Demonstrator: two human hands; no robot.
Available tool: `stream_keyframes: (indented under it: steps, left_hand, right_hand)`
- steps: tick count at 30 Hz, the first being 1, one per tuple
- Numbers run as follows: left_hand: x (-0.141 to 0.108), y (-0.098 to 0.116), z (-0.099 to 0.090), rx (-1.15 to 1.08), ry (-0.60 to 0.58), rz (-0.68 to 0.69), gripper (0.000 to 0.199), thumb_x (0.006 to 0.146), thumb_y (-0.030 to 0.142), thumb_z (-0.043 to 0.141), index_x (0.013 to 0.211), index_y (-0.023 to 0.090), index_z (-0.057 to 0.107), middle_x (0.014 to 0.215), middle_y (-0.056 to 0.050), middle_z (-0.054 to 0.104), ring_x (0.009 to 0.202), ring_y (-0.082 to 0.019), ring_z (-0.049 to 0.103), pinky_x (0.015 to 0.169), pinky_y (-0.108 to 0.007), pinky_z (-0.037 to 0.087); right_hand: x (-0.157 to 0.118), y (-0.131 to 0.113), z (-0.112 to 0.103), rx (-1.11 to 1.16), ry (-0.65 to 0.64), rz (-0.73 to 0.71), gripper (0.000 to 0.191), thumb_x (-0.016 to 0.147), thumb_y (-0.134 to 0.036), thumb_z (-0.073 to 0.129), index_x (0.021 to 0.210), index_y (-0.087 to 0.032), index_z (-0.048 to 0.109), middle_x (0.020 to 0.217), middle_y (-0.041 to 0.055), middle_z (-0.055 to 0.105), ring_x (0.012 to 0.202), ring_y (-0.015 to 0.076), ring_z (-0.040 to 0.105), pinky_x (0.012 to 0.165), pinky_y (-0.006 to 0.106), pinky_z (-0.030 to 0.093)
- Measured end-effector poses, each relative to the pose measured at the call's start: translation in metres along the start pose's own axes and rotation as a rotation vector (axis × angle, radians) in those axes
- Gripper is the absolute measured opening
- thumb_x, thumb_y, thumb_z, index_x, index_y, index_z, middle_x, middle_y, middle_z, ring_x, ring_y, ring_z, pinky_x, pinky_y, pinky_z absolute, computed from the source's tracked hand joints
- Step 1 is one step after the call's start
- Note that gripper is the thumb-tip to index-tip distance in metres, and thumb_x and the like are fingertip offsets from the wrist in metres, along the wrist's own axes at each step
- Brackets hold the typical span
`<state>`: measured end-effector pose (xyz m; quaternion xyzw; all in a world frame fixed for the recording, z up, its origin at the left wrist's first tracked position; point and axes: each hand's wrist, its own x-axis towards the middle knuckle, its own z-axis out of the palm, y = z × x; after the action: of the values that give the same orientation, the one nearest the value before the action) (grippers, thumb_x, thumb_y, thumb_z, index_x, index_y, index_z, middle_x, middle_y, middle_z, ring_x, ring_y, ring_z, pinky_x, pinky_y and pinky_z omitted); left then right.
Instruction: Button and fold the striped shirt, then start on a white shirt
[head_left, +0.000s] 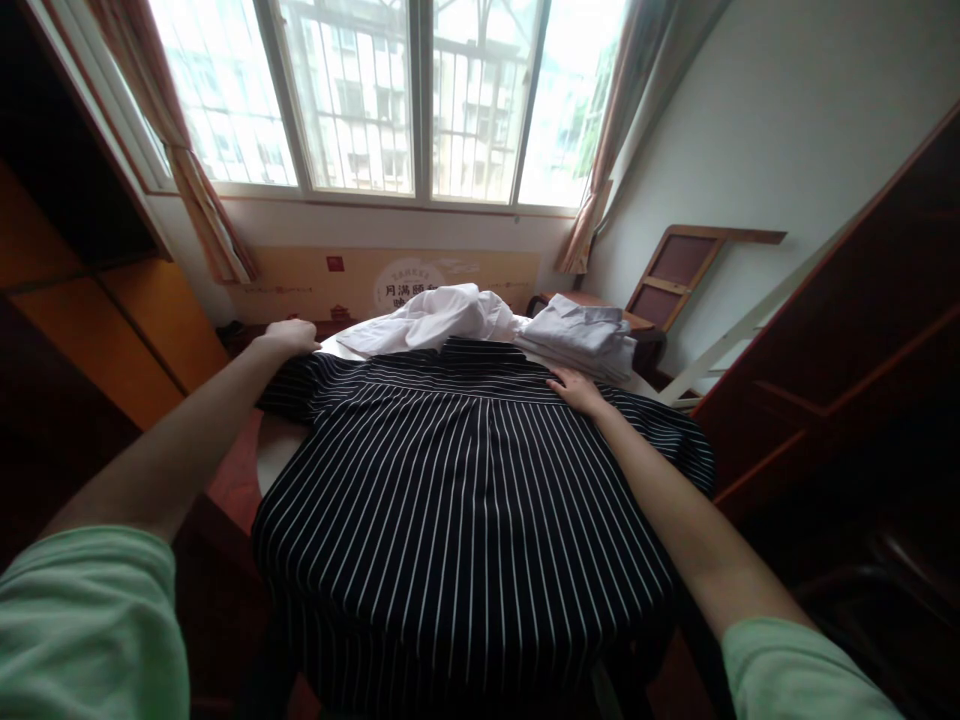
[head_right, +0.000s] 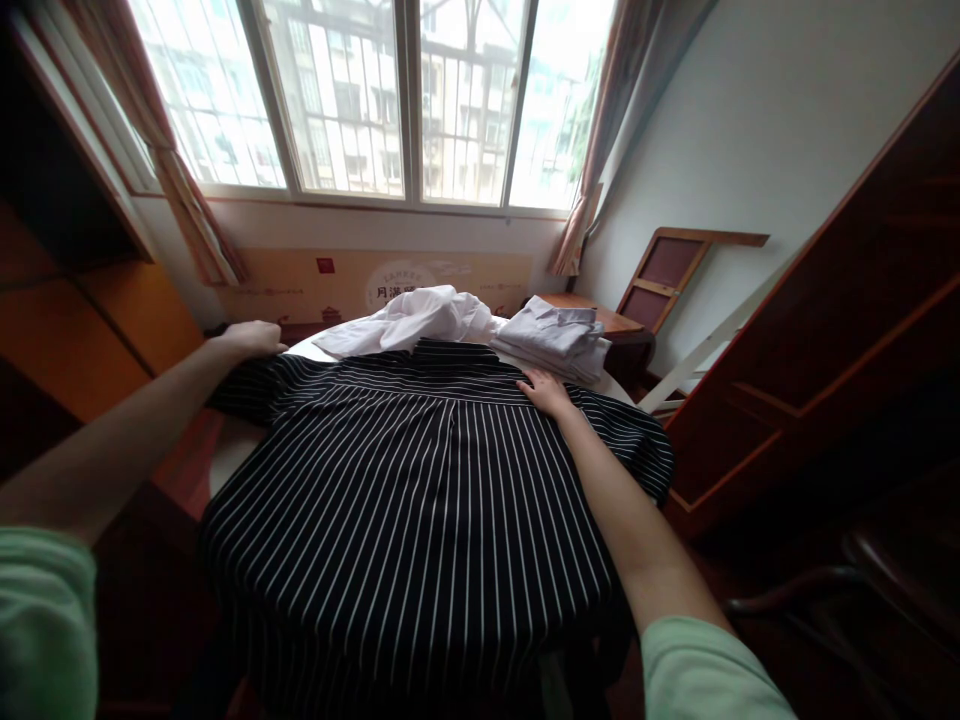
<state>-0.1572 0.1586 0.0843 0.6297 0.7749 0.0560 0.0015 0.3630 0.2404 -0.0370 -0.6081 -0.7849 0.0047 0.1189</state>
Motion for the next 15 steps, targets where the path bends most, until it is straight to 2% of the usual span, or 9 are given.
stream_keyframes:
  steps: [1,3,5,6,8,10,11,13,15]
  left_hand:
    - [-0.006,0.020,-0.006,0.052,-0.046,0.061,0.031,0.067,0.034,0.062,0.082,0.007,0.060,0.080,-0.009,0.062,0.093,-0.024,0.053,0.084,-0.035,0.039]
    - [-0.020,0.055,-0.015,-0.052,-0.079,0.311,0.044,0.073,0.041,0.056,0.106,0.012,0.055,0.093,-0.007,0.062,0.090,-0.019,0.055,0.082,-0.030,0.041]
    - [-0.035,0.075,-0.017,-0.246,-0.094,0.549,0.050,0.078,0.045,0.047,0.121,0.020,0.046,0.102,-0.004,0.061,0.092,-0.015,0.056,0.082,-0.025,0.041]
    - [-0.040,0.078,-0.015,-0.303,-0.076,0.591,0.050,0.079,0.046,0.044,0.123,0.021,0.043,0.105,-0.004,0.060,0.094,-0.015,0.056,0.083,-0.025,0.041]
    - [-0.046,0.071,-0.007,-0.336,0.015,0.557,0.052,0.079,0.048,0.041,0.124,0.021,0.043,0.112,-0.005,0.058,0.100,-0.016,0.053,0.087,-0.026,0.040]
    - [-0.048,0.051,0.004,-0.278,0.090,0.412,0.057,0.075,0.051,0.044,0.122,0.018,0.046,0.118,-0.009,0.054,0.108,-0.021,0.049,0.090,-0.029,0.038]
    - [-0.048,0.040,0.009,-0.243,0.086,0.339,0.061,0.072,0.054,0.047,0.120,0.017,0.048,0.121,-0.010,0.052,0.111,-0.023,0.047,0.091,-0.031,0.037]
    - [-0.052,0.019,0.017,-0.221,-0.041,0.249,0.064,0.067,0.059,0.050,0.116,0.019,0.053,0.121,-0.009,0.053,0.111,-0.024,0.047,0.090,-0.030,0.038]
    - [-0.059,0.008,0.020,-0.238,-0.224,0.245,0.062,0.063,0.062,0.051,0.109,0.021,0.058,0.114,-0.006,0.058,0.104,-0.023,0.052,0.085,-0.027,0.041]
  right_hand:
    - [0.000,0.001,0.000,0.000,-0.002,-0.001,0.049,0.086,-0.043,0.034,0.127,-0.018,0.043,0.134,0.0069,0.041,0.124,0.0239,0.035,0.102,0.039,0.027]
    - [0.001,0.001,-0.001,0.002,-0.007,-0.001,0.049,0.086,-0.043,0.033,0.128,-0.018,0.043,0.135,0.0067,0.040,0.124,0.0230,0.034,0.102,0.037,0.026]
    - [0.003,0.000,-0.001,0.004,-0.011,0.003,0.050,0.086,-0.043,0.033,0.128,-0.018,0.043,0.135,0.0065,0.039,0.125,0.0229,0.033,0.103,0.037,0.026]
    - [0.003,-0.001,0.000,0.004,-0.011,0.005,0.050,0.086,-0.043,0.034,0.128,-0.018,0.043,0.135,0.0066,0.039,0.125,0.0233,0.033,0.103,0.038,0.025]
    - [0.003,-0.004,0.000,0.001,-0.005,0.004,0.049,0.086,-0.043,0.034,0.127,-0.018,0.044,0.134,0.0072,0.041,0.124,0.0237,0.034,0.102,0.039,0.026]
    - [0.002,-0.007,-0.001,-0.001,0.006,-0.007,0.049,0.086,-0.042,0.034,0.126,-0.016,0.045,0.133,0.0081,0.042,0.123,0.0232,0.035,0.102,0.038,0.027]
    - [0.001,-0.008,-0.001,-0.001,0.012,-0.014,0.049,0.086,-0.042,0.034,0.125,-0.015,0.046,0.132,0.0084,0.043,0.122,0.0228,0.036,0.102,0.037,0.027]
    - [-0.001,-0.011,-0.002,-0.002,0.021,-0.022,0.048,0.086,-0.041,0.034,0.124,-0.015,0.047,0.131,0.0084,0.045,0.121,0.0220,0.038,0.101,0.035,0.028]
    - [-0.003,-0.013,-0.003,-0.004,0.028,-0.017,0.047,0.086,-0.040,0.035,0.123,-0.015,0.048,0.130,0.0080,0.045,0.121,0.0219,0.039,0.101,0.035,0.029]
